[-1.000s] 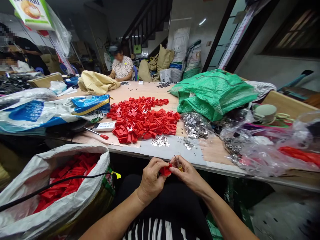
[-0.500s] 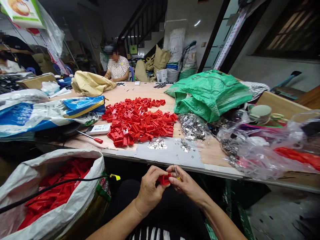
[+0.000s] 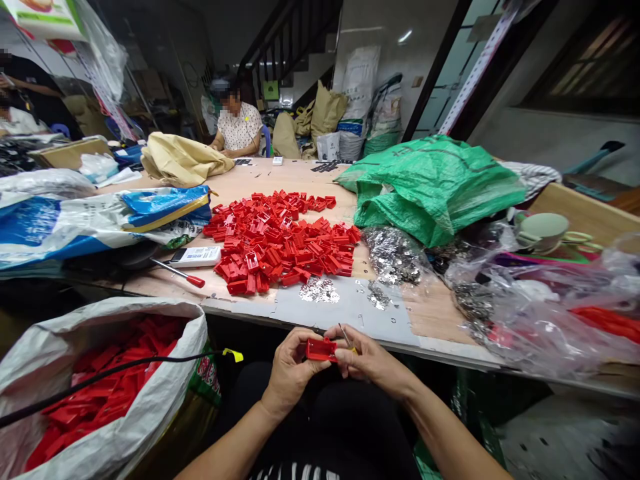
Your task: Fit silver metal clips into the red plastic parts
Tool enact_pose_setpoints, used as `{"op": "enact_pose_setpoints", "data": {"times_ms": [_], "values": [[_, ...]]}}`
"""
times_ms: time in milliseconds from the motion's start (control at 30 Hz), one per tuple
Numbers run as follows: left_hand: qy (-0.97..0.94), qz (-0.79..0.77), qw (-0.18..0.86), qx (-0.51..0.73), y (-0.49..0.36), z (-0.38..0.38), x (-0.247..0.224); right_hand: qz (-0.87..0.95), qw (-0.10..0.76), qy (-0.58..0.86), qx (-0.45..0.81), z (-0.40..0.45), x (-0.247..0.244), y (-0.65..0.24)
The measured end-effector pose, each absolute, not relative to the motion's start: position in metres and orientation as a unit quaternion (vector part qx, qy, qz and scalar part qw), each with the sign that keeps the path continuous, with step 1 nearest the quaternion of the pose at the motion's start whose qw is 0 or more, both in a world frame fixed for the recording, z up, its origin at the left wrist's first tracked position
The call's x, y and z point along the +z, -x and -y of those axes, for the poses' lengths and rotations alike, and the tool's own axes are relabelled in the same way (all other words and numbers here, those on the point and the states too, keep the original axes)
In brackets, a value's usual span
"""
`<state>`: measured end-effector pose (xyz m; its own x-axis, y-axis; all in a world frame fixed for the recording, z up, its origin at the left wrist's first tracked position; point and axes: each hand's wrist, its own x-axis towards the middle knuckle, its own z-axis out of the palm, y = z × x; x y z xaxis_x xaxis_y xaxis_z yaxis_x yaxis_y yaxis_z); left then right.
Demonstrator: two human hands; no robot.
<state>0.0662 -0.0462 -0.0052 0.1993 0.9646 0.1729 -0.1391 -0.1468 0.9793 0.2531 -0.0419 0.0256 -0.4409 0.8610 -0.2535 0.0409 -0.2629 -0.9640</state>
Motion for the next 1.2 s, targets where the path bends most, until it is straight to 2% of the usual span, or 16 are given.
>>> {"op": "enact_pose_setpoints", "data": {"times_ms": [100,200,300,567,933,1200], "values": [[-0.505,-0.381,0.577,0.517,-0.065,0.043,-0.007,0.618,0.313,0.546,0.471,0.013,0.026,-0.261],[-0.484,-0.385,0.597,0.511,-0.064,0.043,-0.007,0.689,0.267,0.628,0.244,-0.014,0.023,-0.265],[-0.472,-0.39,0.605,0.51,-0.063,0.044,-0.008,0.699,0.239,0.651,0.175,-0.03,0.018,-0.26],[-0.428,-0.384,0.644,0.505,-0.062,0.044,-0.009,0.68,0.262,0.66,0.181,-0.045,0.016,-0.247],[-0.401,-0.383,0.654,0.516,-0.066,0.042,-0.007,0.585,0.347,0.608,0.41,-0.036,0.019,-0.272],[-0.414,-0.372,0.643,0.526,-0.076,0.034,0.002,0.527,0.364,0.587,0.496,-0.019,0.027,-0.271]]}}
